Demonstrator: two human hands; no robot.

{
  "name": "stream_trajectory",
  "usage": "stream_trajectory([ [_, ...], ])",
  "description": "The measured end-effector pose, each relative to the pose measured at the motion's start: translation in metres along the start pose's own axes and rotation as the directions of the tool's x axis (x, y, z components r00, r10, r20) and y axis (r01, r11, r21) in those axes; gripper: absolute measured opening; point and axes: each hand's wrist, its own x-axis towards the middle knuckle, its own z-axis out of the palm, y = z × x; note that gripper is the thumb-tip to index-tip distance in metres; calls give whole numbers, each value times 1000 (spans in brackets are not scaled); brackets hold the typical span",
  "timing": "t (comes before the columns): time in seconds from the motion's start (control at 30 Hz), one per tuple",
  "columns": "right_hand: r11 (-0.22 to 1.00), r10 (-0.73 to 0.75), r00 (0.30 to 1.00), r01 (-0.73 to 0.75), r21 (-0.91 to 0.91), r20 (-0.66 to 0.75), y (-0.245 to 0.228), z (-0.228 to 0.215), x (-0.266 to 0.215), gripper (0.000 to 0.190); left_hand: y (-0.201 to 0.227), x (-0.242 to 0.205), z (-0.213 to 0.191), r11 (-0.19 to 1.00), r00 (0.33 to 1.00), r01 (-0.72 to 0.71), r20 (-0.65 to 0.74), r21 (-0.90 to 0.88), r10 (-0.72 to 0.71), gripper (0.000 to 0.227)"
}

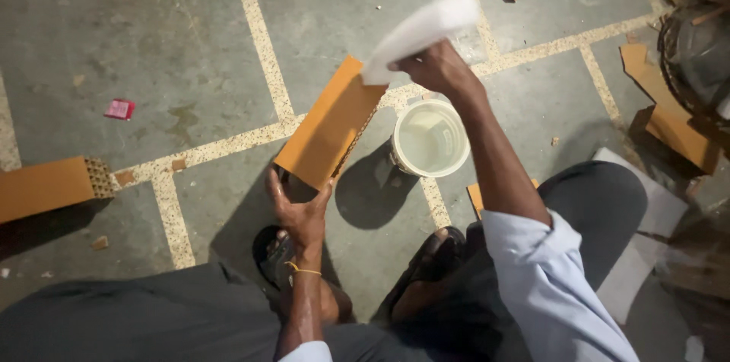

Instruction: The person sits on the floor and repeatedly applies a white liquid from a bucket onto rectangular wooden pieces using a white foam applicator. They dip the applicator into the bucket and spread the liquid across the surface of each piece before setting it aside.

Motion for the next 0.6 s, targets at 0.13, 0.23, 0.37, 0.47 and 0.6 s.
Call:
stream_trajectory([
  [0.13,996,-86,991,82,-35,-107,3,-14,-48,27,-2,5,-2,987,996,-84,5,139,84,100],
  [0.23,994,-100,973,87,-69,-209,10,-5,-59,23,-8,5,0,997,997,-72,12,19,71,101],
  [0.37,993,-48,954,79,93,-295,5,30,-55,23,-7,2,-1,976,975,-216,39,-18,217,92],
  [0.47,986,152,972,-136,101,-181,-18,53,-64,14,-3,3,-2,1000,998,-16,55,20,15,95],
  [0.6,975,-20,973,70,210,-230,-53,88,-117,21,-4,5,0,990,998,49,45,-131,-44,98],
])
